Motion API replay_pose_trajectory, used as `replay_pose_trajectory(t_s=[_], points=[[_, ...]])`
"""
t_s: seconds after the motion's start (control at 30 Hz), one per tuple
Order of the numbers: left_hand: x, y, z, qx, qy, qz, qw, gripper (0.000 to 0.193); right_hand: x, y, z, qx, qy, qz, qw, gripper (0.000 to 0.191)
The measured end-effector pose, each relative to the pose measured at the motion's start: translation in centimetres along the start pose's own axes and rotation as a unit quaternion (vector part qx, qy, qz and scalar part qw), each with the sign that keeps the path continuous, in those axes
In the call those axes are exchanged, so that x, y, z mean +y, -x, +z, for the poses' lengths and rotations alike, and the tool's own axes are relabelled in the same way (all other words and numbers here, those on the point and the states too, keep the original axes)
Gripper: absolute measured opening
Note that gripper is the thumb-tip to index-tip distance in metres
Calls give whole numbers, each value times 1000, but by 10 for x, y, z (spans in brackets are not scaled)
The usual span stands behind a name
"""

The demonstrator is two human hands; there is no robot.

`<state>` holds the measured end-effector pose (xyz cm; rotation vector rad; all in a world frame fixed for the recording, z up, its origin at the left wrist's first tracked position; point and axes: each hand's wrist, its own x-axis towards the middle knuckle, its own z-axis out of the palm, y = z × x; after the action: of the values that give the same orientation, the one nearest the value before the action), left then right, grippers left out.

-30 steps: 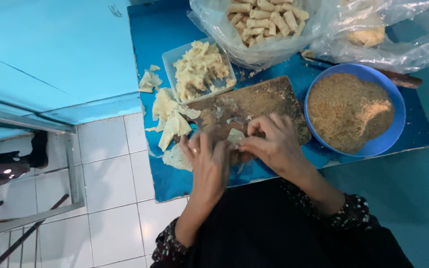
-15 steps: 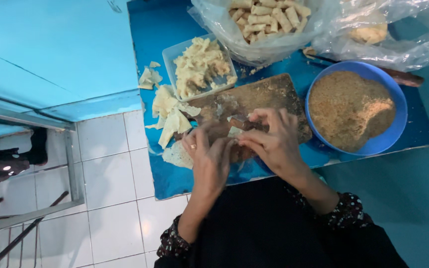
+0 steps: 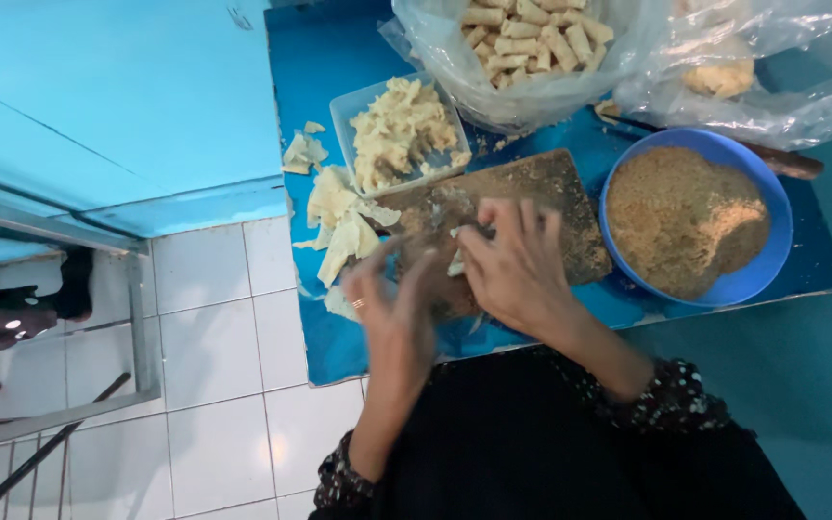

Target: The person takes pieces of dough, presses and flattens them by hand on a wooden board, tears off small portions, and dips the shaped pieces into a blue bowl of brown powder before placing them into a plastic bag with other finished pieces. The person repeats this cycle throughout the episode.

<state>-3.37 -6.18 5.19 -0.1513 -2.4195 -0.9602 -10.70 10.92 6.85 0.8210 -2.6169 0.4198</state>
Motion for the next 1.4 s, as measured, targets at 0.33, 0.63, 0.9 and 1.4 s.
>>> replay_pose_trajectory(t_s=[0.33,0.63,0.9,1.4], points=[[-35,38,-54,117,-137,-145,973,14,-12,-24,-17,-68,16,72,995,40],[-30,44,-57,69,-105,-130,984,15,-19,9,-41,9,-19,-95,995,16],[-15,38,-61,54,-79,-73,993,14,9,-8,-122,-80,-186,-18,979,16],[16,41,-63,57,234,-166,956,29,-22,7,-75,-113,-505,-3,856,77]])
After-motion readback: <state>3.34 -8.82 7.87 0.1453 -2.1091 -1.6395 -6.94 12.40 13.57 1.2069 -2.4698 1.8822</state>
